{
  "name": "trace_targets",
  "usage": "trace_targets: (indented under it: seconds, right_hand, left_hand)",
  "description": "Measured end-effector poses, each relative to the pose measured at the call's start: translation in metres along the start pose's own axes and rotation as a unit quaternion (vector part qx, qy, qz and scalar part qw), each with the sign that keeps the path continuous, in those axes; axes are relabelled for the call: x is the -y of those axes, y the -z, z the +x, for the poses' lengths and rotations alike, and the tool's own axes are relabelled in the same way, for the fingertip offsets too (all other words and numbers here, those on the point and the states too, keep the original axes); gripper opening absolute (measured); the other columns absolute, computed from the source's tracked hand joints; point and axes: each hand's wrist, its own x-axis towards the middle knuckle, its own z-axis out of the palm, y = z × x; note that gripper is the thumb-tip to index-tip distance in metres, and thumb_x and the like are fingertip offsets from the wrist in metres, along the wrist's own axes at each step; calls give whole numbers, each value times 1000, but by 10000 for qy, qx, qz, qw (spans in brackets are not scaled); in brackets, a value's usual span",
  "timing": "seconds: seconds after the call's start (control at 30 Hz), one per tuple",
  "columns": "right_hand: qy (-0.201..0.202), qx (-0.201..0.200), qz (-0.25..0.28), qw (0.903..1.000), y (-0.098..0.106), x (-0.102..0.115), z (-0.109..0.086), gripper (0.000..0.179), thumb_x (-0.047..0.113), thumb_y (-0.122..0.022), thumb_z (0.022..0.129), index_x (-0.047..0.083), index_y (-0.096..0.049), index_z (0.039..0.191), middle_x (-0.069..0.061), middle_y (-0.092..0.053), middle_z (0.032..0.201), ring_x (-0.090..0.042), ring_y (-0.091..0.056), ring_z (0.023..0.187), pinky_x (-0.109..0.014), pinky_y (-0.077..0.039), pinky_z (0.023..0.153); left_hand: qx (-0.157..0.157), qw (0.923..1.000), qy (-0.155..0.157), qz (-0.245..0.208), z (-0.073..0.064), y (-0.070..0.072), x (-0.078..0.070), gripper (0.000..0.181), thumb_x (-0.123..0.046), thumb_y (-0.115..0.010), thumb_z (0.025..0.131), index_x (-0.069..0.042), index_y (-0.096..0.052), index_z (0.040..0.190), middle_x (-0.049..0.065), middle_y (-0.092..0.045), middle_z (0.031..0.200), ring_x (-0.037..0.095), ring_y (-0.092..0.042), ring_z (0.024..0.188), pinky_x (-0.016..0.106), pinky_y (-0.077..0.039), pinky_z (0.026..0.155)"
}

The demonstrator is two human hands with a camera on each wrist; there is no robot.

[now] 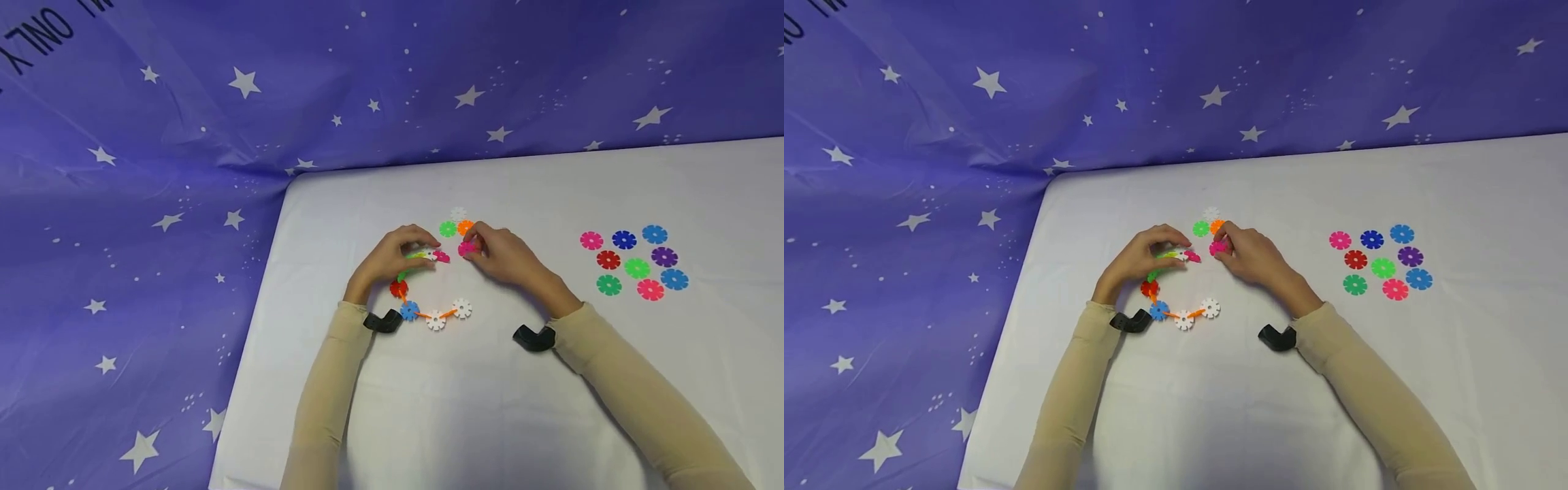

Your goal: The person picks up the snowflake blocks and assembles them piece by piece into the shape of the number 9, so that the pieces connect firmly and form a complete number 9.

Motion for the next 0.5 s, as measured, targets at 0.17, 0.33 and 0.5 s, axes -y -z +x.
trace_targets:
  seconds: [0.17, 0.33, 0.5]
  right_hand:
    - [-467, 452, 2009, 9775, -10, 5, -12, 24, 9, -65, 93, 0, -58, 114, -11, -65, 80, -16, -50, 54, -24, -44, 54]
    - [-955, 495, 2633, 9587, -15, 8, -18, 28, 11, -62, 95, 0, -56, 121, -13, -70, 85, -17, -50, 47, -25, -44, 49]
    - [-1045, 364, 2673, 9572, -15, 7, -17, 28, 11, -63, 95, 2, -58, 121, -13, -72, 85, -17, -49, 47, -25, -43, 49]
  left_hand:
    - [16, 9995, 163, -260, -3, -1, 3, 25, -17, -78, 84, -13, -74, 108, -2, -68, 110, 13, -57, 102, 32, -45, 91]
    - [-20, 9997, 155, -208, 0, -2, 0, 19, -17, -77, 85, -15, -74, 103, -2, -68, 106, 12, -58, 103, 30, -44, 98]
    - [-50, 9997, 155, -154, 5, -3, -2, 16, -19, -76, 86, -14, -74, 101, -3, -68, 104, 11, -58, 101, 27, -44, 98]
